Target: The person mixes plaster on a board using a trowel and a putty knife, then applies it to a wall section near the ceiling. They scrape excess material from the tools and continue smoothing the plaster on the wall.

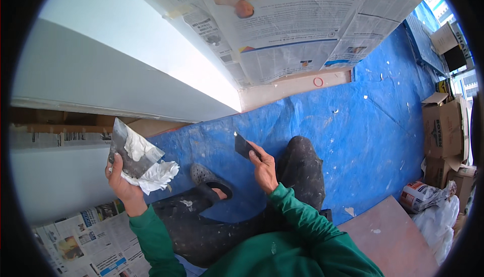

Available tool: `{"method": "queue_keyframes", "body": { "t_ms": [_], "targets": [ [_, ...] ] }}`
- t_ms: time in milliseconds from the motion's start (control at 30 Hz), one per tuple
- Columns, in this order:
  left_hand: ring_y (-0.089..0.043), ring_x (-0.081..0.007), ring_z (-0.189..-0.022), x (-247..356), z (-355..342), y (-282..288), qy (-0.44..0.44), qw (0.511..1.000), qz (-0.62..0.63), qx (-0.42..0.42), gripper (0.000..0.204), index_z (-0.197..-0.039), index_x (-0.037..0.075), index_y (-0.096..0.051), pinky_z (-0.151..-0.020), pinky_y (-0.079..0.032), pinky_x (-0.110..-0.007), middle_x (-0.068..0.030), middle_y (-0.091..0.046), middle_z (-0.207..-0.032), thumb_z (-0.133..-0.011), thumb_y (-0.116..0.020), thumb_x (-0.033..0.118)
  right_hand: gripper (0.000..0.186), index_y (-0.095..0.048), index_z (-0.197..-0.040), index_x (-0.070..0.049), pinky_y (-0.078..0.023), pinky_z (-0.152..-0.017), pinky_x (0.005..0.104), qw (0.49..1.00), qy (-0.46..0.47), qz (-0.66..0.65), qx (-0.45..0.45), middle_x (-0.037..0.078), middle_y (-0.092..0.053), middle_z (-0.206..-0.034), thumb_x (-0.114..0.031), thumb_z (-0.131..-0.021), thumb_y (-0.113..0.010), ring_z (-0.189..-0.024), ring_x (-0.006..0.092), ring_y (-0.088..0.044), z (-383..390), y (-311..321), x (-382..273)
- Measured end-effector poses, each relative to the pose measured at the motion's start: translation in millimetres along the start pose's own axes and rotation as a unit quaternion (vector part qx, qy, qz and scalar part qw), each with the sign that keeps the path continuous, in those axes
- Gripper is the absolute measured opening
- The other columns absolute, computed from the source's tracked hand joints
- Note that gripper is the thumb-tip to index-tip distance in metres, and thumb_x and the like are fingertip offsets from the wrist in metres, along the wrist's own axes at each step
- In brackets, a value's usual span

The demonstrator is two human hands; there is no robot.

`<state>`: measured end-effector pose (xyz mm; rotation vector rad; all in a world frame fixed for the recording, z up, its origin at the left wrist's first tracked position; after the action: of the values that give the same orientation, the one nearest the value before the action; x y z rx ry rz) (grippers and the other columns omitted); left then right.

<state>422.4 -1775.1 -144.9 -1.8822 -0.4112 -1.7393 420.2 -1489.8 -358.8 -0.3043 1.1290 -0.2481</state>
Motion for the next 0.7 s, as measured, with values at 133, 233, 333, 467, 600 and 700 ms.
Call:
{"method": "queue_keyframes", "body": {
  "t_ms": [133,233,333,467,600,700],
  "targets": [
    [-0.062,-0.0234,-0.101,0,5,-7,0.026,1.0,-0.006,-0.003,0.036,-0.117,-0.005,-0.06,-0.092,-0.046,-0.036,-0.0127,-0.065,-0.111,-0.09,-0.062,0.018,0.031,-0.06,-0.123,0.004,-0.044,-0.092,0.0261,0.992,-0.109,-0.051,-0.031,0.009,-0.066,-0.108,-0.007,-0.096,-0.05,-0.099,0.0122,-0.058,2,16,18],
    [-0.063,-0.023,-0.098,-4,10,-21,0.057,0.998,-0.02,-0.013,0.036,-0.116,-0.004,-0.061,-0.09,-0.047,-0.035,-0.0118,-0.066,-0.108,-0.088,-0.063,0.019,0.031,-0.06,-0.123,0.004,-0.044,-0.092,0.0262,0.983,-0.147,-0.11,-0.029,0.009,-0.066,-0.108,-0.006,-0.096,-0.049,-0.099,0.0136,-0.059,1,20,9],
    [-0.064,-0.0225,-0.096,-11,12,-34,0.111,0.993,-0.011,-0.023,0.035,-0.114,-0.004,-0.062,-0.088,-0.047,-0.033,-0.011,-0.067,-0.106,-0.087,-0.064,0.019,0.031,-0.06,-0.124,0.003,-0.043,-0.094,0.0269,0.986,-0.106,-0.122,-0.041,0.008,-0.066,-0.107,-0.005,-0.096,-0.049,-0.102,0.0161,-0.06,11,13,-36],
    [-0.065,-0.0225,-0.095,-14,22,-60,0.178,0.981,0.029,-0.068,0.035,-0.114,-0.002,-0.063,-0.087,-0.048,-0.033,-0.0106,-0.068,-0.105,-0.086,-0.063,0.018,0.033,-0.059,-0.126,0.0,-0.04,-0.098,0.0289,0.989,0.081,-0.048,-0.113,0.01,-0.061,-0.116,-0.006,-0.095,-0.05,-0.111,0.0185,-0.055,40,-24,-120],
    [-0.065,-0.0229,-0.096,-21,35,-72,0.226,0.97,0.042,-0.08,0.035,-0.116,-0.002,-0.062,-0.088,-0.05,-0.034,-0.0111,-0.067,-0.107,-0.086,-0.063,0.016,0.039,-0.058,-0.131,-0.007,-0.039,-0.101,0.0314,0.961,0.212,0.001,-0.178,0.015,-0.045,-0.136,0.001,-0.093,-0.051,-0.118,0.0254,-0.052,63,-63,-153],
    [-0.064,-0.0209,-0.101,-33,38,-69,0.212,0.97,0.023,-0.117,0.032,-0.118,-0.001,-0.06,-0.089,-0.05,-0.034,-0.011,-0.066,-0.11,-0.092,-0.056,0.018,0.049,-0.058,-0.132,-0.012,-0.041,-0.101,0.0348,0.944,0.292,0.12,-0.097,0.018,-0.041,-0.139,0.008,-0.088,-0.053,-0.12,0.0323,-0.052,62,-80,-134]
  ]
}}
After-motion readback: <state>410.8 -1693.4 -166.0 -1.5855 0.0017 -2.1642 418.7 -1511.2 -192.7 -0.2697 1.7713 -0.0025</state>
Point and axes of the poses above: each hand's wrist, its own z-axis away from the middle knuckle, its own y-axis out of the back of the hand, x = y × z, the point moved 1 cm from there along -z, towards the middle knuckle
